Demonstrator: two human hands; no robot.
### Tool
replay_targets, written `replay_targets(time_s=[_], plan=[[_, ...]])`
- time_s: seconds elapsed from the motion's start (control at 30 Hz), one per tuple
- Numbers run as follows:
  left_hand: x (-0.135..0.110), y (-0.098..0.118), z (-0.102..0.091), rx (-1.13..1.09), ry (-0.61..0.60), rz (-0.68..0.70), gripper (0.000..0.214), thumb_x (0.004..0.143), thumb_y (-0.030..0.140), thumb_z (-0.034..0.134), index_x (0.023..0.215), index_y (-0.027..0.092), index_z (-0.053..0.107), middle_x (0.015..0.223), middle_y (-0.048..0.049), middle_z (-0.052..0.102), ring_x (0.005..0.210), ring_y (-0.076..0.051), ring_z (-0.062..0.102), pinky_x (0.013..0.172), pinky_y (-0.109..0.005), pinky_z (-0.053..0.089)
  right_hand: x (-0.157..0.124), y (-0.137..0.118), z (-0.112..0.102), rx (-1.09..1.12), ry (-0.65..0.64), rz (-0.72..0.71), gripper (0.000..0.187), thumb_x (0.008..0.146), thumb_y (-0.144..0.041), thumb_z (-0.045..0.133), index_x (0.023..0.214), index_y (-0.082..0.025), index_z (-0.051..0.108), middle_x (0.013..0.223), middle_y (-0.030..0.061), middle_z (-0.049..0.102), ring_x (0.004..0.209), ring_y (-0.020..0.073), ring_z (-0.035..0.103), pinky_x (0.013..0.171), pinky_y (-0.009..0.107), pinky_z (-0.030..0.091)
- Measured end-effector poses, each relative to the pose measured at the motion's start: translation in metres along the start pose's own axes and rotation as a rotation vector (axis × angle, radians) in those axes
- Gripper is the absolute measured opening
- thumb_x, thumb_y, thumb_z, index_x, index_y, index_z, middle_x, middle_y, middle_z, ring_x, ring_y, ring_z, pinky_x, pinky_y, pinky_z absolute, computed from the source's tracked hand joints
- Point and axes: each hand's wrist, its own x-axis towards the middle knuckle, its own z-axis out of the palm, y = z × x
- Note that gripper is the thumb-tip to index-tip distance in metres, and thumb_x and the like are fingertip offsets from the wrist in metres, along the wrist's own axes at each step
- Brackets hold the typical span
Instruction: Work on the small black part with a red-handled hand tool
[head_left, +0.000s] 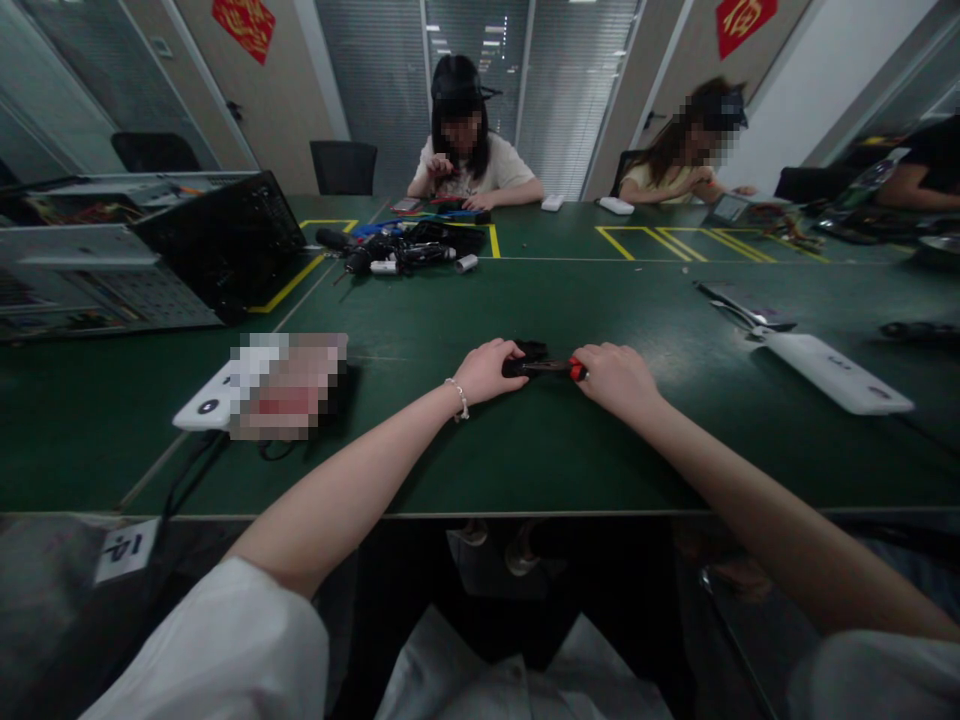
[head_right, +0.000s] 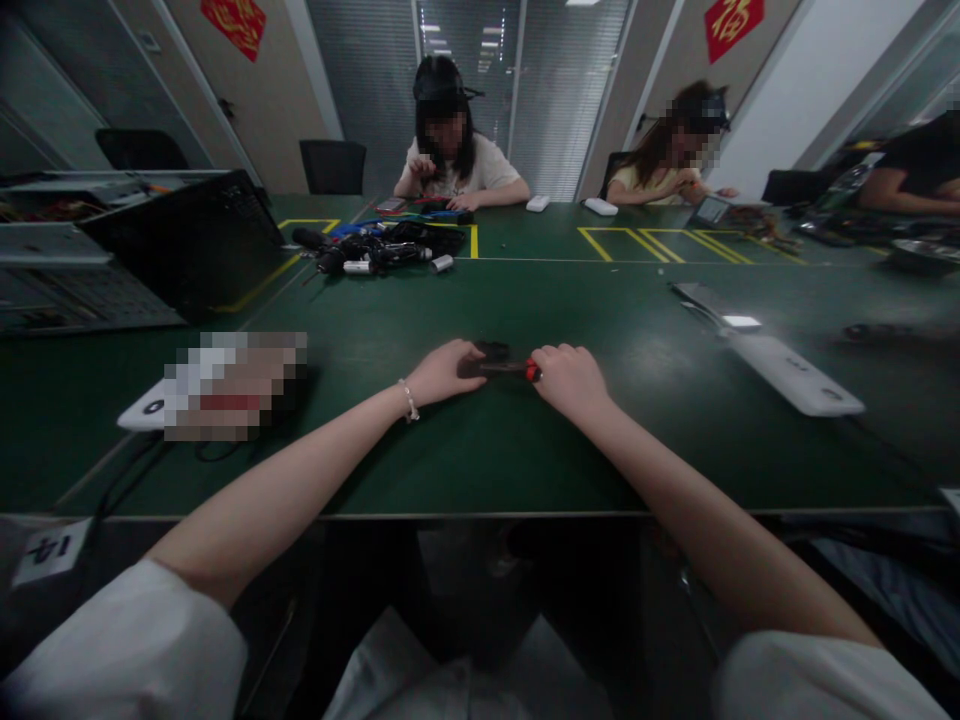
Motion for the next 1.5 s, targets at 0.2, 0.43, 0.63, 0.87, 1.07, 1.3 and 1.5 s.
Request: replay_targets(time_s=[0.2, 0.43, 0.63, 0.87, 1.07, 1.3, 1.5], plan=[[0.0, -0.001, 0.0008, -0.001, -0.002, -0.001, 0.029, 0.072, 0.036, 0.061, 0.095, 0.018, 0.058, 0.098, -0.0056, 0.059, 0.09, -0.02, 0.056, 0.075, -0.033, 0.046, -0.0017, -0.0007, -0.0044, -0.029, 0.028, -0.02, 0.017, 0.078, -0.021, 0.046, 0.086, -0.015, 0.059, 0.086, 0.0084, 0.064, 0.077, 0.0209, 0.054, 0.063, 0.03, 0.031], [-0.0001, 0.0007, -0.0005, 0.005, -0.003, -0.006, 0.029, 0.072, 0.036, 0.061, 0.094, 0.018, 0.058, 0.098, -0.0057, 0.059, 0.091, -0.02, 0.056, 0.076, -0.033, 0.046, -0.0017, -0.0012, -0.0027, -0.013, -0.005, -0.001, 0.017, 0.078, -0.022, 0.046, 0.086, -0.016, 0.059, 0.088, 0.009, 0.065, 0.078, 0.0213, 0.054, 0.063, 0.031, 0.032], [-0.0009, 0.0031, -0.0024, -0.006, -0.025, -0.028, 0.028, 0.073, 0.036, 0.06, 0.094, 0.018, 0.058, 0.099, -0.0059, 0.059, 0.091, -0.02, 0.056, 0.076, -0.033, 0.047, 0.0008, 0.0001, 0.0011, 0.04, -0.046, 0.024, 0.017, 0.079, -0.025, 0.045, 0.086, -0.017, 0.059, 0.089, 0.0076, 0.065, 0.075, 0.0191, 0.055, 0.061, 0.03, 0.033], [-0.0008, 0.0035, -0.0026, -0.006, -0.027, -0.023, 0.029, 0.073, 0.036, 0.06, 0.096, 0.018, 0.058, 0.1, -0.0058, 0.059, 0.092, -0.021, 0.055, 0.077, -0.033, 0.046, -0.0013, 0.0, -0.0025, 0.02, -0.01, -0.008, 0.017, 0.078, -0.023, 0.046, 0.085, -0.015, 0.059, 0.086, 0.0085, 0.064, 0.074, 0.0199, 0.054, 0.061, 0.031, 0.033], [-0.001, 0.0021, -0.0022, -0.005, -0.024, -0.013, 0.029, 0.073, 0.036, 0.06, 0.096, 0.018, 0.057, 0.1, -0.0061, 0.059, 0.092, -0.021, 0.055, 0.078, -0.034, 0.046, -0.0024, 0.0003, -0.0048, -0.017, 0.031, -0.032, 0.018, 0.077, -0.021, 0.047, 0.088, -0.016, 0.059, 0.089, 0.01, 0.065, 0.079, 0.022, 0.053, 0.065, 0.032, 0.034], [-0.0006, 0.0017, -0.0016, 0.009, -0.018, -0.016, 0.03, 0.073, 0.036, 0.061, 0.096, 0.018, 0.057, 0.099, -0.0059, 0.059, 0.091, -0.02, 0.056, 0.078, -0.034, 0.046, -0.0025, -0.0012, -0.0046, -0.021, 0.013, -0.006, 0.017, 0.077, -0.021, 0.046, 0.087, -0.016, 0.059, 0.089, 0.0096, 0.065, 0.078, 0.0213, 0.054, 0.064, 0.031, 0.033], [-0.0004, 0.0002, -0.0008, -0.004, -0.015, -0.001, 0.031, 0.073, 0.037, 0.06, 0.097, 0.018, 0.057, 0.1, -0.0054, 0.059, 0.091, -0.02, 0.056, 0.078, -0.034, 0.046, -0.0012, -0.0008, -0.0021, 0.008, -0.025, 0.012, 0.017, 0.079, -0.025, 0.046, 0.085, -0.016, 0.059, 0.088, 0.0083, 0.065, 0.076, 0.0203, 0.055, 0.062, 0.03, 0.033]])
